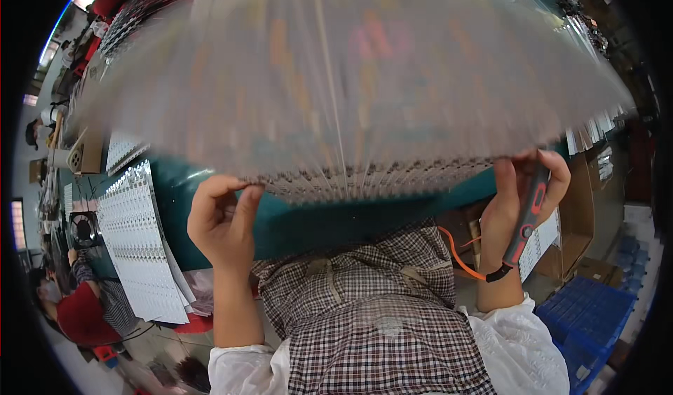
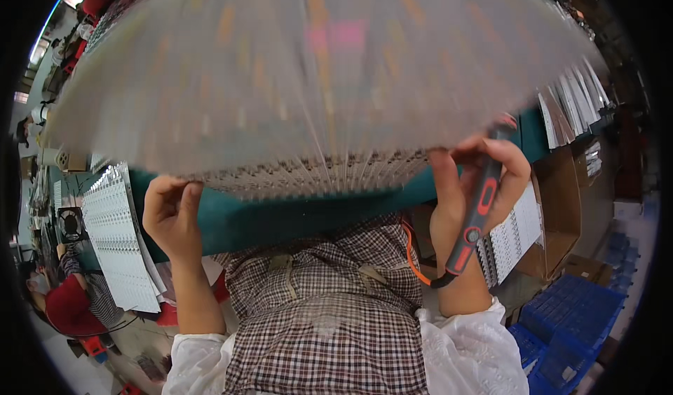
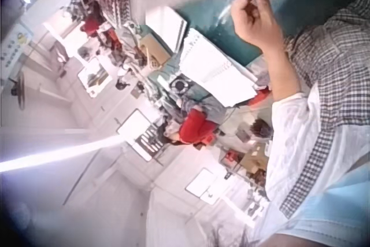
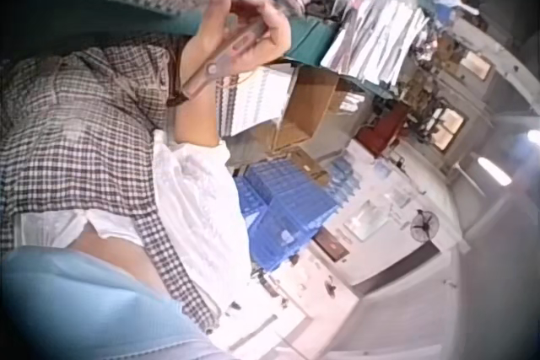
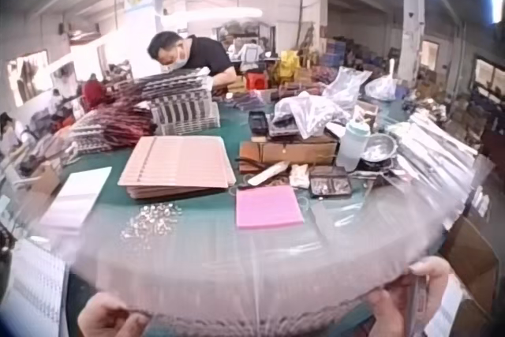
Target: The person solders components onto an LED strip board using a soldering iron, sets it aside, inserts components into a new board by hand, and solders them in place using the soldering iron.
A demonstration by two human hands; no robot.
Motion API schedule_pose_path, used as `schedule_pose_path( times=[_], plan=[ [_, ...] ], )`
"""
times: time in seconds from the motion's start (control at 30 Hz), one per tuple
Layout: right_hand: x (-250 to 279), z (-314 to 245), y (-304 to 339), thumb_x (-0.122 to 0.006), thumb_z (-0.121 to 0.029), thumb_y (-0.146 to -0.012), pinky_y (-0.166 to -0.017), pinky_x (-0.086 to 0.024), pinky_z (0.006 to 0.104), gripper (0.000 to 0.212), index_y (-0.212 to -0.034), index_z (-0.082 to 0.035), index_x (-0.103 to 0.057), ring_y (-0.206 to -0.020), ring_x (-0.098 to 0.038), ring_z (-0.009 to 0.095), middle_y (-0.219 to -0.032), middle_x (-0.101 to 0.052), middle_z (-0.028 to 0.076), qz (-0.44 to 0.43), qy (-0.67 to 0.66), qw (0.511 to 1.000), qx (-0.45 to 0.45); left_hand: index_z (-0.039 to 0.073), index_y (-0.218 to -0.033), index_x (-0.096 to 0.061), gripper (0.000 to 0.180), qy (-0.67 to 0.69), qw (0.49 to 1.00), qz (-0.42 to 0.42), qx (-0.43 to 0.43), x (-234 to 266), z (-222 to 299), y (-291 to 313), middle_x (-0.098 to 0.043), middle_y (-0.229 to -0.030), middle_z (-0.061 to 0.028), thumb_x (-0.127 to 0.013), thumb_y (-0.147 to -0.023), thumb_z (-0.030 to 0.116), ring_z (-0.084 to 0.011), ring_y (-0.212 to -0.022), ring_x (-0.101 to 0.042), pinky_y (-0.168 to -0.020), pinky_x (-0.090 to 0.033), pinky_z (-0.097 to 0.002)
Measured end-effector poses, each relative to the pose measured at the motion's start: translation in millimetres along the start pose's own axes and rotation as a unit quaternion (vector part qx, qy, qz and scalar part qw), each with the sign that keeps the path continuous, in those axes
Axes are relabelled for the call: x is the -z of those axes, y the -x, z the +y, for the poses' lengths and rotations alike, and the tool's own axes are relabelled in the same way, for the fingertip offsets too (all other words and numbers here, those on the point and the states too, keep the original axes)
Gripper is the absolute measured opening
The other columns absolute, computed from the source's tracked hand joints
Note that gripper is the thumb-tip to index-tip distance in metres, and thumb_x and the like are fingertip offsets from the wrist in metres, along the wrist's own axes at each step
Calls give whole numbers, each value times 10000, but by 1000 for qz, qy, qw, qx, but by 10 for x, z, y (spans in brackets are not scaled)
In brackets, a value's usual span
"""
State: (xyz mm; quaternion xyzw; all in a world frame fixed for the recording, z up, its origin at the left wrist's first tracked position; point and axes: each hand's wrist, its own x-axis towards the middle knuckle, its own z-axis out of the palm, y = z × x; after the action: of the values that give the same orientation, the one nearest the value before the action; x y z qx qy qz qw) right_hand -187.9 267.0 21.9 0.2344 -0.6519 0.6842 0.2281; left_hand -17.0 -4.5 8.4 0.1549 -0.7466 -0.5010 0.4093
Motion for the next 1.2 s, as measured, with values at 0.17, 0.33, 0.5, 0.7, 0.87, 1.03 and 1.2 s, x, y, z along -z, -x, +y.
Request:
schedule_pose_path(
  times=[0.17,0.33,0.5,0.7,0.87,1.03,1.2],
  plan=[
    [-311,155,-111,-732,61,-761,-644,-462,207,406,-1079,-44,-503,-719,-565,86,-883,-607,64,-6,54,995,-87,-67,-919,-652,147,-85,987,-34,129,-78,20,-242,-648,-835,-49,-717,-813,11,-29,-650,-493,-540,-368,-175],
    [-371,416,-34,-727,17,-783,-626,-494,231,314,-1034,-24,-544,-706,-595,90,-893,-638,77,-78,136,981,-111,-56,-925,-673,152,-89,976,-68,188,-191,-249,-359,-643,-772,-21,-707,-826,55,-16,-592,-421,-505,-312,-184],
    [-387,588,61,-742,0,-766,-637,-502,261,315,-1022,-39,-563,-714,-618,138,-843,-628,68,-135,205,966,-78,-32,-918,-689,166,-165,949,-123,240,-213,-371,-399,-623,-764,12,-715,-821,100,-6,-581,-376,-511,-292,-191],
    [-393,708,166,-756,-22,-745,-664,-500,288,335,-1019,-57,-569,-733,-615,187,-845,-618,76,-162,267,949,-39,-22,-906,-695,166,-222,943,-125,214,-246,-529,-376,-597,-733,21,-717,-815,115,-10,-560,-359,-490,-281,-200],
    [-389,655,157,-753,-41,-758,-669,-497,294,312,-1013,-58,-573,-732,-614,181,-856,-625,77,-164,296,941,-11,-5,-931,-684,200,-303,934,-117,146,-287,-415,-364,-573,-719,28,-738,-796,133,-21,-555,-373,-495,-299,-199],
    [-315,309,132,-668,-40,-855,-691,-514,282,246,-1066,-16,-544,-764,-640,171,-891,-652,111,-142,111,977,-115,-3,-1031,-617,318,-20,929,-223,294,-340,341,-256,-589,-792,-15,-739,-779,149,-67,-703,-551,-624,-442,-220],
    [-162,111,278,-660,-35,-867,-769,-533,291,299,-1103,-9,-478,-867,-663,207,-1016,-657,171,-280,-78,949,-119,-18,-933,-642,157,156,826,-349,415,-635,517,-44,-625,-798,-34,-531,-929,94,-55,-649,-548,-575,-441,-180]
  ],
)
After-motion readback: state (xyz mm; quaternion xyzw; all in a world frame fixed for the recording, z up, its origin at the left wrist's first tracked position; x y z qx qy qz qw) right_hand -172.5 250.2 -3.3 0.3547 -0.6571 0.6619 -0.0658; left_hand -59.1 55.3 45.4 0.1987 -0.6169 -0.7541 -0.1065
